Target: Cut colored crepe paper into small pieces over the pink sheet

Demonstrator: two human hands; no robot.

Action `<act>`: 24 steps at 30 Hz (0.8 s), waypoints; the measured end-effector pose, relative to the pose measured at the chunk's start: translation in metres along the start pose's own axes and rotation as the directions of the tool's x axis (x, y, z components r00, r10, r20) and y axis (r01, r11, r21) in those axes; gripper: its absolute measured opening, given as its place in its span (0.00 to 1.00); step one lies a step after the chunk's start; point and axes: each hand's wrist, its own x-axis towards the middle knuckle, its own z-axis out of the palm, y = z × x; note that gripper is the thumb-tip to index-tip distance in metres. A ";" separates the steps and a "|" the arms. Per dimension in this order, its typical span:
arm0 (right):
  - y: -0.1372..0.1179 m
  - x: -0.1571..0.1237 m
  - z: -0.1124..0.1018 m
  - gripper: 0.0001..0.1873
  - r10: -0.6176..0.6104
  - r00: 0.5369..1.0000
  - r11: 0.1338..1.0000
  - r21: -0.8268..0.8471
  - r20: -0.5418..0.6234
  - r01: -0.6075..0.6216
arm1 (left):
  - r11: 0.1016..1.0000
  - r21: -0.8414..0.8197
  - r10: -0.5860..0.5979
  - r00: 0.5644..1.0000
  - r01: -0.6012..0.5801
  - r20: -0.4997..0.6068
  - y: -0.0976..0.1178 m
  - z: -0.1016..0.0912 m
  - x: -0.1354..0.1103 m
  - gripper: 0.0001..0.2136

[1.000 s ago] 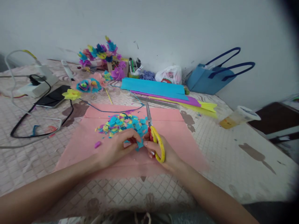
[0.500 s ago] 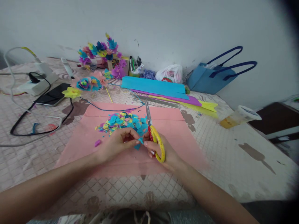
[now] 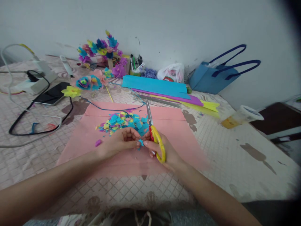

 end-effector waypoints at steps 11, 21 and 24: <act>0.003 0.002 -0.001 0.16 0.006 1.000 1.000 0.003 -0.013 -0.006 | 0.992 0.121 0.030 0.999 -0.032 0.021 0.004 0.003 -0.003 0.09; 0.002 0.002 -0.002 0.16 0.001 1.000 1.000 0.015 -0.014 -0.001 | 0.974 0.165 0.154 0.988 -0.157 0.028 0.002 0.003 -0.006 0.06; 0.001 0.001 -0.002 0.15 -0.016 1.000 0.999 0.030 -0.006 0.016 | 0.971 0.176 0.163 0.986 -0.164 0.021 0.001 0.003 -0.006 0.06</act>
